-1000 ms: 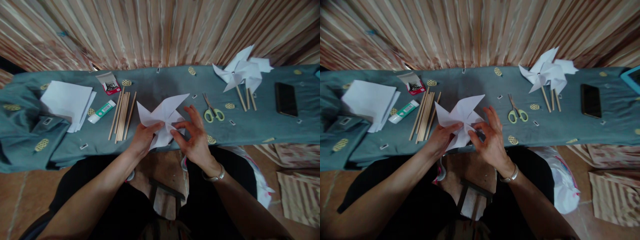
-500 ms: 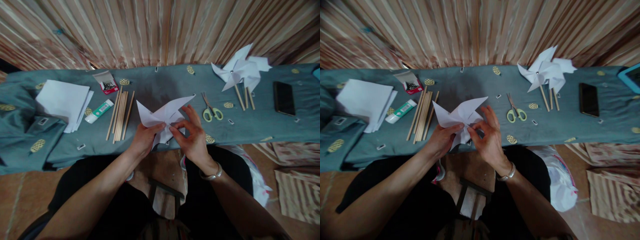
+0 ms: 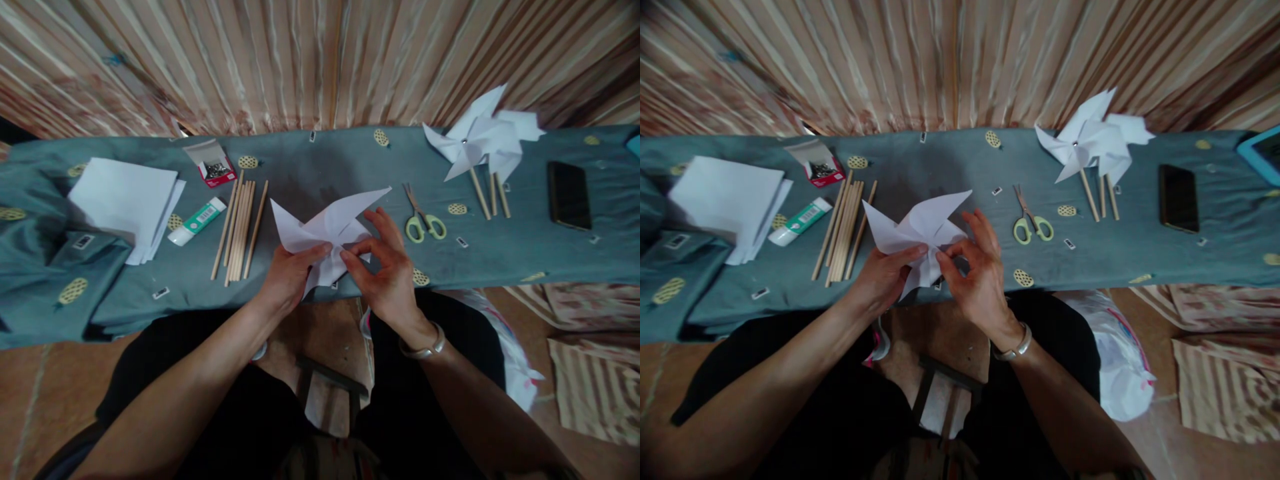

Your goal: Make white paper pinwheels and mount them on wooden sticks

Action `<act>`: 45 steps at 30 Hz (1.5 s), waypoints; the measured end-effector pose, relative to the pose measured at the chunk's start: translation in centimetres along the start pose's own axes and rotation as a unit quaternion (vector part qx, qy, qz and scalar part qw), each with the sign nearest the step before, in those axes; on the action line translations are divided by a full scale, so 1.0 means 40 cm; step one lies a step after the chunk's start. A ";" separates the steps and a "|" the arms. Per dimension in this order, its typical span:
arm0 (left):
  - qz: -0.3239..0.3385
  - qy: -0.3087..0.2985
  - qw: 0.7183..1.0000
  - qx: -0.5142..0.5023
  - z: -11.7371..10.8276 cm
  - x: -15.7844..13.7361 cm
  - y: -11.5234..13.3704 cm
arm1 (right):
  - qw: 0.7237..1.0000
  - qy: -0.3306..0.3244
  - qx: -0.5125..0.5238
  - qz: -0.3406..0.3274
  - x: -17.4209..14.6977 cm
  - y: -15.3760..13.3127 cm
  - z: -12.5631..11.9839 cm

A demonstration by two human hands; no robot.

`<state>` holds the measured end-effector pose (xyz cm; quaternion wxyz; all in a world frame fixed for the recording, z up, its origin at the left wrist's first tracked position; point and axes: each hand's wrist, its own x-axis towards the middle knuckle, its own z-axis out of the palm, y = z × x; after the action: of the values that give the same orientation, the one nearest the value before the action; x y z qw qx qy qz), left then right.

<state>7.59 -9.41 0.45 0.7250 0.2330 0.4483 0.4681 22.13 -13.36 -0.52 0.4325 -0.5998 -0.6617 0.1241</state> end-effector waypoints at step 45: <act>0.015 0.010 1.000 -0.022 -0.002 0.019 0.022 | 0.998 0.013 -0.024 -0.055 -0.005 -0.030 -0.031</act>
<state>7.25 -8.35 0.76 0.7186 0.2192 0.4415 0.4906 22.19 -14.27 0.96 0.4326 -0.5740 -0.6910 0.0767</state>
